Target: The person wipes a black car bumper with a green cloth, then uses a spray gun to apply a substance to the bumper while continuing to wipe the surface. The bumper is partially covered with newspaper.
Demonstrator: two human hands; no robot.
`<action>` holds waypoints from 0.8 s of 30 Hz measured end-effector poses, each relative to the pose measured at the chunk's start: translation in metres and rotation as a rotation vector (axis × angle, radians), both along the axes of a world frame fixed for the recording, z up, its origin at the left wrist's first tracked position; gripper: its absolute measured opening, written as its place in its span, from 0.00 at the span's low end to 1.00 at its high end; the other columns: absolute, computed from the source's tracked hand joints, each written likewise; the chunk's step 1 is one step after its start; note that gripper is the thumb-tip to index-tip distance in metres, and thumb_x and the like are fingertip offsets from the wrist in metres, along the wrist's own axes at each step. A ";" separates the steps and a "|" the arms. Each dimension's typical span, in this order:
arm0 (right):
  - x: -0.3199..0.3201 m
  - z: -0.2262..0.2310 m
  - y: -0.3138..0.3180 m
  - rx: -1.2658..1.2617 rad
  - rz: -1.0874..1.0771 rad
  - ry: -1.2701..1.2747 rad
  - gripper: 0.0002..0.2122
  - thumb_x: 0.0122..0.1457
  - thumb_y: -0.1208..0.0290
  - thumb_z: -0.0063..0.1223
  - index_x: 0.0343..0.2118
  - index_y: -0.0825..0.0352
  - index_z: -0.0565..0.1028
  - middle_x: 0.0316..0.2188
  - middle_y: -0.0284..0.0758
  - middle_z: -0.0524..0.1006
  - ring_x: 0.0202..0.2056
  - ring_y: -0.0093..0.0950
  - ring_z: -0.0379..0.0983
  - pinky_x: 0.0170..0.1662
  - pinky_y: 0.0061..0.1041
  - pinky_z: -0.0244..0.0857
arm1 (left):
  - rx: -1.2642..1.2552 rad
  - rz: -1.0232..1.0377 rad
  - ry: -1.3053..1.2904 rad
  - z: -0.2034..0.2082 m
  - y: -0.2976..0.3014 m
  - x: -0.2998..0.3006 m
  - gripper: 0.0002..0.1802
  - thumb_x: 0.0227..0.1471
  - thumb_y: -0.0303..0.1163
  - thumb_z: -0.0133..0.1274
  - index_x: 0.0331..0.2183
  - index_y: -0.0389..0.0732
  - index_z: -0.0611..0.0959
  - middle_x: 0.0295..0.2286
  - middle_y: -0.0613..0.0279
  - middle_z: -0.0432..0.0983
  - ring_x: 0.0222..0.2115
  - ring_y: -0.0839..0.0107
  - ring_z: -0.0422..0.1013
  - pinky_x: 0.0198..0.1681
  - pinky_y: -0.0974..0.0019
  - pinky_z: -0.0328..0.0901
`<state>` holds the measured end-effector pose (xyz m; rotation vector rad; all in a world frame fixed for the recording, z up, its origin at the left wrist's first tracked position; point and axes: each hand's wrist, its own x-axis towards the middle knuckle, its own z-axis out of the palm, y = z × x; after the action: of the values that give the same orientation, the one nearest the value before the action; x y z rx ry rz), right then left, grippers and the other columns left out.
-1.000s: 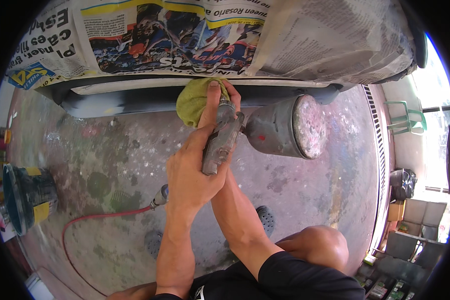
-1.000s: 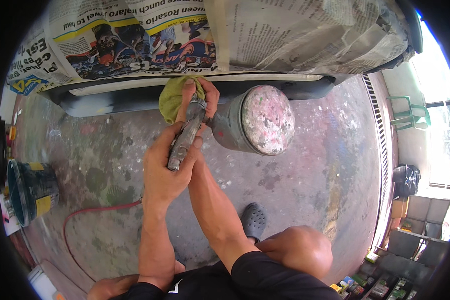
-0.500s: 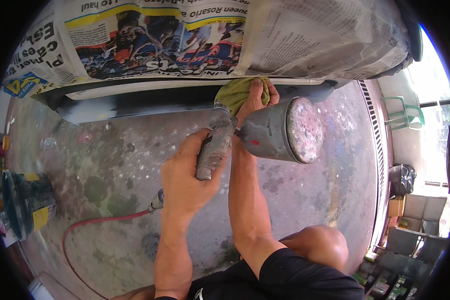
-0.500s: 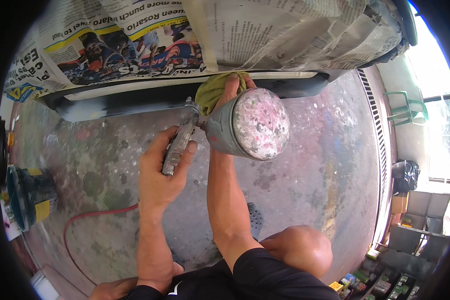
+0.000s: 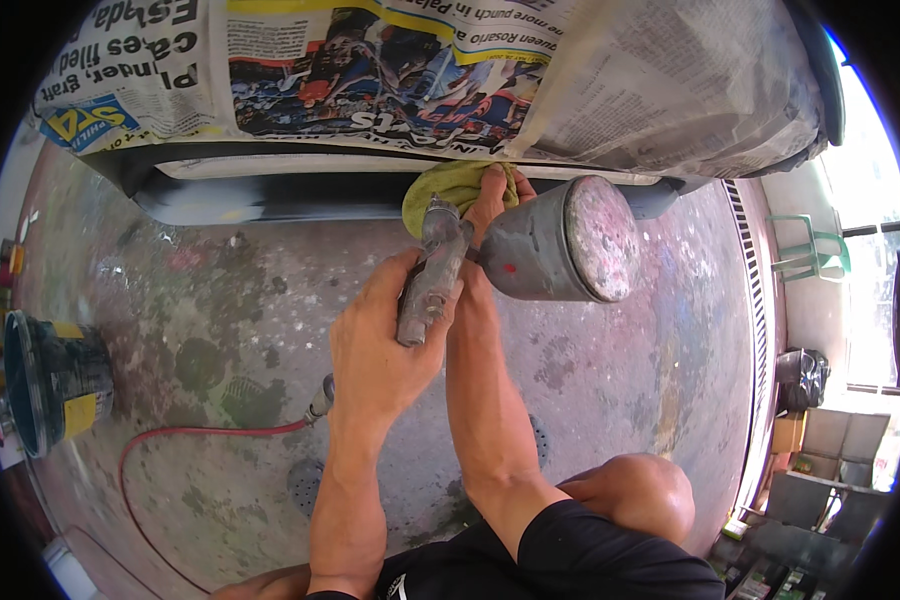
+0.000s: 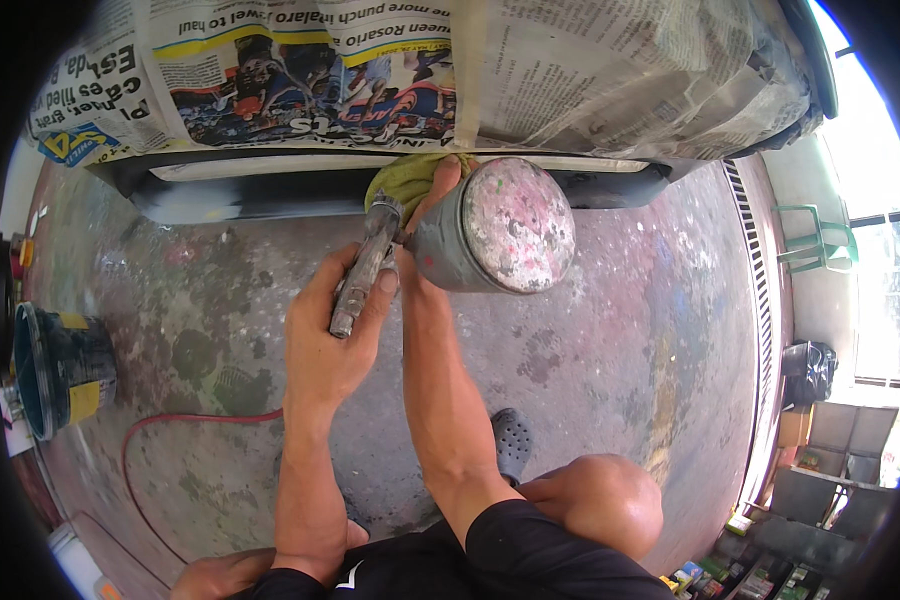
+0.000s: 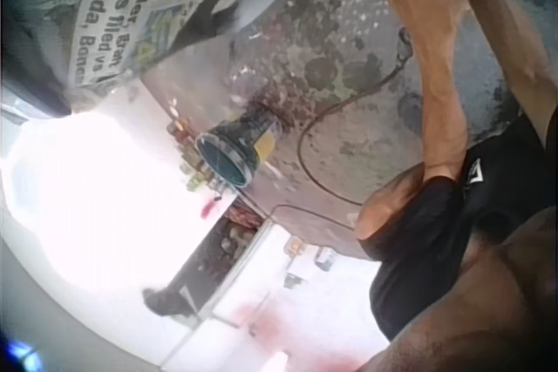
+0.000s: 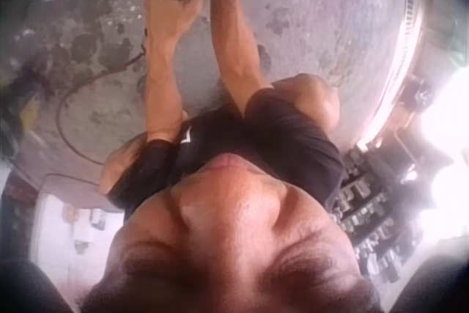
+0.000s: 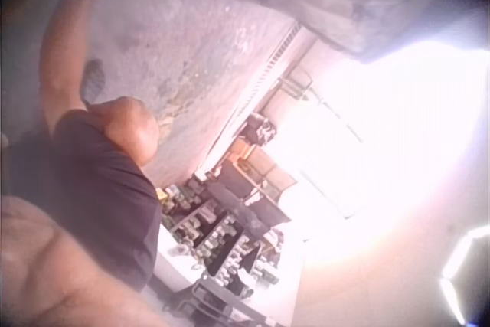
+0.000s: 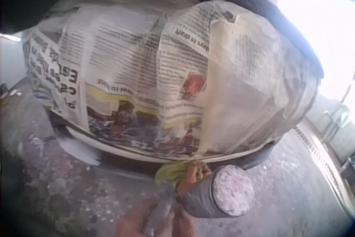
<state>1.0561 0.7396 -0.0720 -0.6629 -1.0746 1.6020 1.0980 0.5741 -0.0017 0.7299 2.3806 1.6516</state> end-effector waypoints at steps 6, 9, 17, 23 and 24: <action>-0.009 0.013 -0.047 -0.181 0.188 0.208 0.09 0.75 0.66 0.60 0.50 0.64 0.75 0.39 0.30 0.79 0.37 0.22 0.77 0.40 0.27 0.75 | 0.023 0.061 0.040 -0.006 -0.001 -0.021 0.23 0.66 0.44 0.67 0.52 0.34 0.86 0.34 0.49 0.88 0.33 0.59 0.83 0.39 0.58 0.74; -0.009 0.015 -0.054 -0.154 0.253 0.143 0.09 0.79 0.64 0.54 0.51 0.64 0.76 0.42 0.28 0.77 0.41 0.22 0.74 0.44 0.28 0.74 | 0.040 0.082 0.021 -0.008 -0.002 -0.031 0.25 0.66 0.46 0.67 0.52 0.35 0.87 0.35 0.47 0.88 0.35 0.57 0.83 0.41 0.58 0.74; -0.028 -0.017 -0.059 -0.073 0.269 0.135 0.10 0.79 0.66 0.55 0.56 0.64 0.75 0.48 0.29 0.77 0.46 0.22 0.75 0.46 0.28 0.75 | 0.068 0.075 0.023 -0.006 -0.021 -0.052 0.27 0.65 0.49 0.67 0.52 0.35 0.87 0.37 0.46 0.88 0.37 0.54 0.84 0.43 0.56 0.74; -0.048 -0.010 -0.083 -0.016 0.307 0.211 0.09 0.79 0.61 0.56 0.50 0.61 0.76 0.44 0.28 0.77 0.43 0.20 0.74 0.44 0.28 0.74 | 0.094 0.071 -0.047 0.004 -0.047 -0.072 0.23 0.60 0.46 0.67 0.50 0.39 0.88 0.38 0.45 0.88 0.41 0.39 0.83 0.43 0.48 0.76; -0.053 -0.005 -0.091 -0.041 0.317 0.199 0.09 0.79 0.61 0.57 0.50 0.61 0.76 0.43 0.28 0.77 0.42 0.21 0.74 0.43 0.28 0.74 | 0.097 0.080 -0.039 0.005 -0.054 -0.076 0.23 0.60 0.46 0.67 0.50 0.40 0.88 0.38 0.45 0.88 0.41 0.39 0.83 0.43 0.48 0.76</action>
<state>1.0032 0.6482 -0.0773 -0.3606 -1.0376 1.9214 1.0222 0.5203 0.0035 0.6189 2.3457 1.8067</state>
